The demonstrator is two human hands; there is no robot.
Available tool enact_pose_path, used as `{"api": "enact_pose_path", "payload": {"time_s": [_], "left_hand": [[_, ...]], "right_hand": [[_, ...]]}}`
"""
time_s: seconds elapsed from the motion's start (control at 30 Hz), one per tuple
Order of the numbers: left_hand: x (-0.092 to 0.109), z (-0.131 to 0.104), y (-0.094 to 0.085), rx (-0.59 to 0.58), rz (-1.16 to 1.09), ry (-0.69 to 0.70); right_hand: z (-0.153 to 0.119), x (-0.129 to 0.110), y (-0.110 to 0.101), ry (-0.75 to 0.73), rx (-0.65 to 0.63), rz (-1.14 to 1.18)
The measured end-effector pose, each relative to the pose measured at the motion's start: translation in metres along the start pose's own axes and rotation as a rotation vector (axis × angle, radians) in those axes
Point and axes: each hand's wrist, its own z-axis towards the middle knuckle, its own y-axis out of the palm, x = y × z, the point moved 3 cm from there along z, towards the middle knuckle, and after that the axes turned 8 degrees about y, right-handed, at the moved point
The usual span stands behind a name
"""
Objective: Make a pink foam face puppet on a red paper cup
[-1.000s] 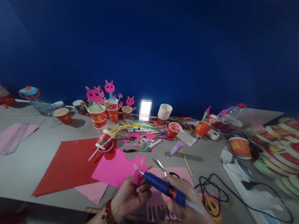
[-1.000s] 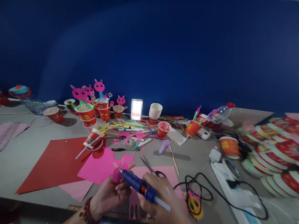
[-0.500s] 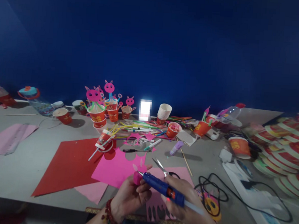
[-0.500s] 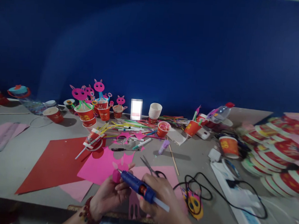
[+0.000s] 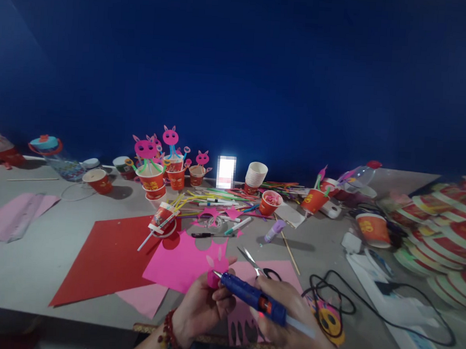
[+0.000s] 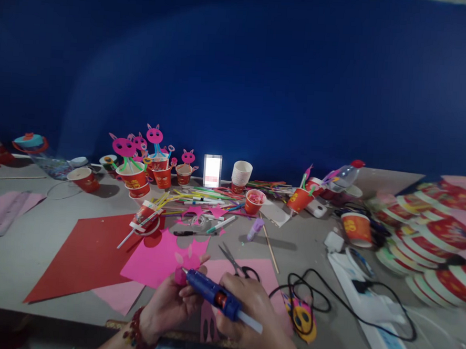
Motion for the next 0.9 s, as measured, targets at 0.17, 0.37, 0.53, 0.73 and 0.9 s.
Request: {"api": "enact_pose_path", "payload": {"time_s": [0.17, 0.37, 0.53, 0.73, 0.9], "left_hand": [[0.001, 0.0, 0.002, -0.052, -0.046, 0.004], [0.004, 0.0, 0.009, -0.077, -0.079, 0.031], [0.006, 0.001, 0.004, -0.034, 0.091, 0.126], [0.012, 0.004, -0.005, 0.077, 0.483, 0.322], [0.019, 0.001, -0.003, 0.057, 0.744, 0.503]], "right_hand": [[-0.002, -0.009, -0.008, 0.096, -0.007, 0.26], [-0.008, 0.024, -0.02, 0.197, 0.134, 0.709], [-0.007, 0.08, -0.061, 0.289, 0.624, 0.263], [-0.001, 0.151, -0.075, 0.49, 0.621, -0.432], [0.004, 0.177, -0.068, 0.481, 0.505, -0.495]]}}
